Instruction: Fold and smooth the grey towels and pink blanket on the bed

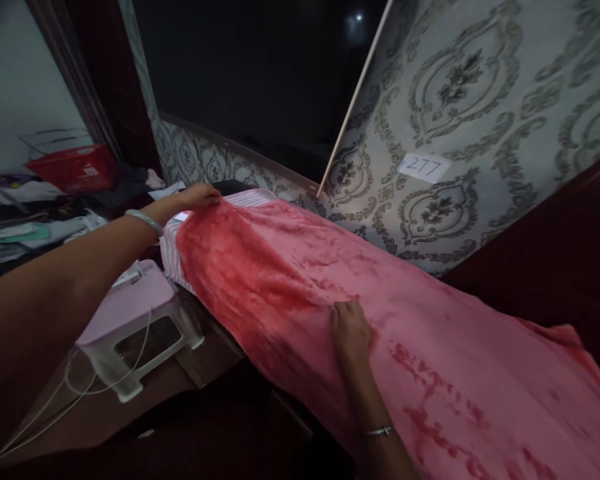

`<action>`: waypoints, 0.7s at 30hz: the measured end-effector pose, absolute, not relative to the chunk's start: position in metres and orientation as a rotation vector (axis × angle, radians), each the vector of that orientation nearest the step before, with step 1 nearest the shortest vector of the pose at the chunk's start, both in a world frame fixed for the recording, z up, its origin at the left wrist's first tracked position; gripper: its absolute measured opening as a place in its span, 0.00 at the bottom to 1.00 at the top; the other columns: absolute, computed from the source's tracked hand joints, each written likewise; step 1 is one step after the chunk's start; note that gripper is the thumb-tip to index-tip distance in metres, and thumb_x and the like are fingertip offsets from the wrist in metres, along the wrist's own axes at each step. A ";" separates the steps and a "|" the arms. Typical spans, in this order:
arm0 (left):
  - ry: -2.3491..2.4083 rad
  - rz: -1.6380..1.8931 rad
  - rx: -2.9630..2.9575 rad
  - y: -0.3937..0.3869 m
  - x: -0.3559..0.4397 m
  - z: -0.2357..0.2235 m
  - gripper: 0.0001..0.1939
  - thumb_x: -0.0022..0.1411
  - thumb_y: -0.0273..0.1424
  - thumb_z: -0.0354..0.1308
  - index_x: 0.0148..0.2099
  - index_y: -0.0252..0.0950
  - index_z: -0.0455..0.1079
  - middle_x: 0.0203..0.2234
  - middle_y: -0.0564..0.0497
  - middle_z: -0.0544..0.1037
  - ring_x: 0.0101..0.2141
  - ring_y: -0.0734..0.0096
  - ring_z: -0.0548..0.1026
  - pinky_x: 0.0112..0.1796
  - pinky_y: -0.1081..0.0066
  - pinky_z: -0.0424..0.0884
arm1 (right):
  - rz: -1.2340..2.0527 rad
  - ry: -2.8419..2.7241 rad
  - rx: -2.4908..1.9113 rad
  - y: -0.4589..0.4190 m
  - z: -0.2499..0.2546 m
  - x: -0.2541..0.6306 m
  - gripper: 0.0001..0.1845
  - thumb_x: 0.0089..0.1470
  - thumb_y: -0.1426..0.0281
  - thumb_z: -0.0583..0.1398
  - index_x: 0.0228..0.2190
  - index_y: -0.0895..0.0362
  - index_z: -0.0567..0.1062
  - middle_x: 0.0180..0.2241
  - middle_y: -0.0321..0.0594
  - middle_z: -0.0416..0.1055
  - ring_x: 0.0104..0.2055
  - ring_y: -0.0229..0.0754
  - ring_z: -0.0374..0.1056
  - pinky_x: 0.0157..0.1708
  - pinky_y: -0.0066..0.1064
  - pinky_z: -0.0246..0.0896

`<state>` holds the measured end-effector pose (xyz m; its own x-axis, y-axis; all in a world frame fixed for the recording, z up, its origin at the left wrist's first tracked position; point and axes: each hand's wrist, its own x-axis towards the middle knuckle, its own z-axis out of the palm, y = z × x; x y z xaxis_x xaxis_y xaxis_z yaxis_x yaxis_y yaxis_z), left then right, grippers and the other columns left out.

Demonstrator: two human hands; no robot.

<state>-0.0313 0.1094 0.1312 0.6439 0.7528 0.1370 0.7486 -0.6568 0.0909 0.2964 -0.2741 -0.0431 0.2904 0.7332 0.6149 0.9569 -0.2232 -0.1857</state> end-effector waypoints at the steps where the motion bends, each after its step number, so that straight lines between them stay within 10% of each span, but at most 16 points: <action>1: 1.296 0.271 2.818 0.105 -0.032 0.133 0.17 0.69 0.27 0.50 0.53 0.26 0.75 0.47 0.46 0.82 0.41 0.74 0.71 0.48 0.73 0.65 | -0.506 -1.450 -2.033 -0.273 -0.044 0.295 0.19 0.67 0.64 0.47 0.30 0.54 0.74 0.33 0.46 0.72 0.38 0.49 0.64 0.38 0.38 0.58; 16: 1.341 0.703 2.747 0.065 -0.072 0.175 0.21 0.62 0.42 0.41 0.41 0.35 0.70 0.36 0.48 0.77 0.38 0.66 0.74 0.42 0.71 0.70 | -0.460 -1.341 -1.674 -0.293 0.000 0.302 0.18 0.68 0.60 0.49 0.35 0.52 0.74 0.33 0.42 0.76 0.37 0.45 0.71 0.40 0.37 0.67; 21: 1.355 1.009 2.761 0.048 -0.073 0.188 0.17 0.61 0.43 0.40 0.35 0.39 0.64 0.46 0.48 0.75 0.51 0.63 0.69 0.57 0.65 0.67 | -0.432 -1.350 -1.647 -0.305 0.007 0.296 0.18 0.69 0.60 0.50 0.35 0.53 0.75 0.32 0.42 0.76 0.36 0.45 0.72 0.39 0.35 0.68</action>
<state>-0.0728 0.0480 0.1881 0.4564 0.6829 0.5704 0.7421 -0.6459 0.1794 0.2963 -0.3050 0.0069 0.3331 0.5739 0.7481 0.9016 0.0383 -0.4308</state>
